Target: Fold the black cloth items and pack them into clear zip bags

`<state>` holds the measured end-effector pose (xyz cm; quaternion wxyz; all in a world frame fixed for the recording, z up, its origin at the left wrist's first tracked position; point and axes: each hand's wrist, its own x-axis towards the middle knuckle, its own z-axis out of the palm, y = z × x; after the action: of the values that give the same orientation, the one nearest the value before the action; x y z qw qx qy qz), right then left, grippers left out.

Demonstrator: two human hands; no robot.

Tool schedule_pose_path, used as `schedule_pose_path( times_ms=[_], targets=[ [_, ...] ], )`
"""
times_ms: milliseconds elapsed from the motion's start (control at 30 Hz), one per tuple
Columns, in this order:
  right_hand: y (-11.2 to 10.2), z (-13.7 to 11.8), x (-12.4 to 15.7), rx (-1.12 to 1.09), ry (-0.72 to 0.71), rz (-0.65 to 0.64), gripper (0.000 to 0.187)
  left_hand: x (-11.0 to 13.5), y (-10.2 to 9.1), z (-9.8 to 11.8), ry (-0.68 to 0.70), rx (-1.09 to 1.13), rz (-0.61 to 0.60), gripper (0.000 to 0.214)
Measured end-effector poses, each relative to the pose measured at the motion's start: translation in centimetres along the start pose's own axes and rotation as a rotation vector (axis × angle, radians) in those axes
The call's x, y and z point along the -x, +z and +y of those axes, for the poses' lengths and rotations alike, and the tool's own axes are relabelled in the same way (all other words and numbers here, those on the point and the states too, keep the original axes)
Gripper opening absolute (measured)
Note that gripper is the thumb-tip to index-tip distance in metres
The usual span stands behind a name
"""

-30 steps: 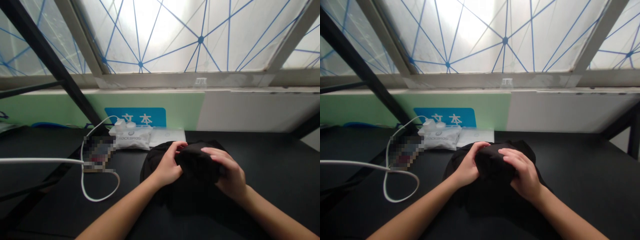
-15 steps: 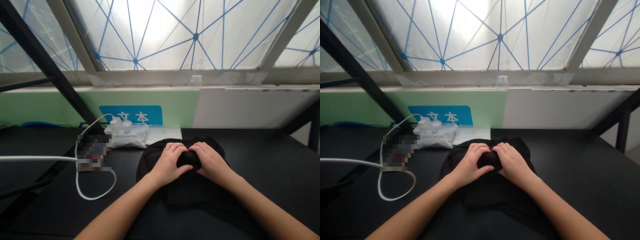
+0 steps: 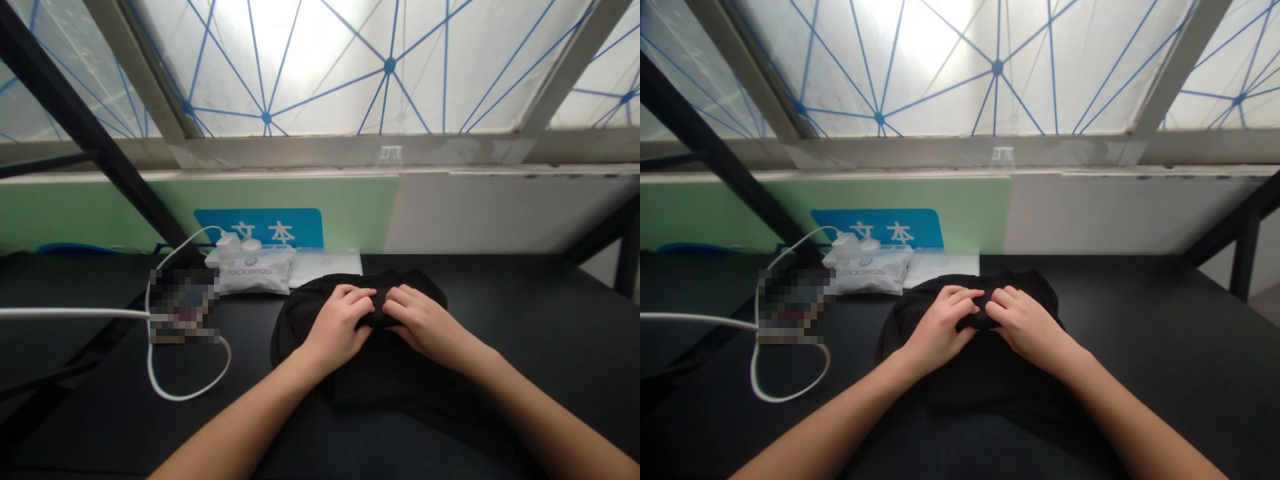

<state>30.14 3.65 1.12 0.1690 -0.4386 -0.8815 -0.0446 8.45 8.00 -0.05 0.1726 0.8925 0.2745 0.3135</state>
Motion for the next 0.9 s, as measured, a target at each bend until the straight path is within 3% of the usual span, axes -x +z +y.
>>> schedule_pose_path(
  times_ms=[133, 200, 333, 500, 667, 767, 900],
  targets=[
    [0.0, -0.3, 0.0, 0.049, -0.008, -0.005, 0.012, 0.1, -0.7, -1.0, 0.095, -0.126, -0.061, 0.018],
    [-0.2, -0.4, 0.1, 0.006, 0.016, -0.019, 0.013, 0.2, -1.4, -1.3, 0.113, -0.169, -0.114, 0.031],
    [0.1, -0.5, 0.2, -0.049, 0.065, -0.008, 0.041, 0.6, -2.2, -1.3, 0.063, -0.194, -0.215, 0.063],
    [1.2, -0.5, 0.1, -0.020, 0.075, 0.086, 0.050, 0.6, -1.4, -0.9, 0.002, -0.221, -0.161, 0.066],
    [1.1, -0.1, 0.2, -0.061, 0.128, 0.123, 0.036, 0.8, -1.1, -2.0, -0.030, 0.013, -0.117, 0.087],
    [0.9, -0.1, 0.1, -0.095, 0.169, 0.139, 0.030, 1.0, -1.5, -2.5, 0.010, 0.060, -0.082, 0.080],
    [0.9, -0.1, 0.1, -0.126, 0.210, 0.175, 0.026, 0.9, -2.5, -1.9, 0.113, -0.179, -0.056, 0.056]
  ],
)
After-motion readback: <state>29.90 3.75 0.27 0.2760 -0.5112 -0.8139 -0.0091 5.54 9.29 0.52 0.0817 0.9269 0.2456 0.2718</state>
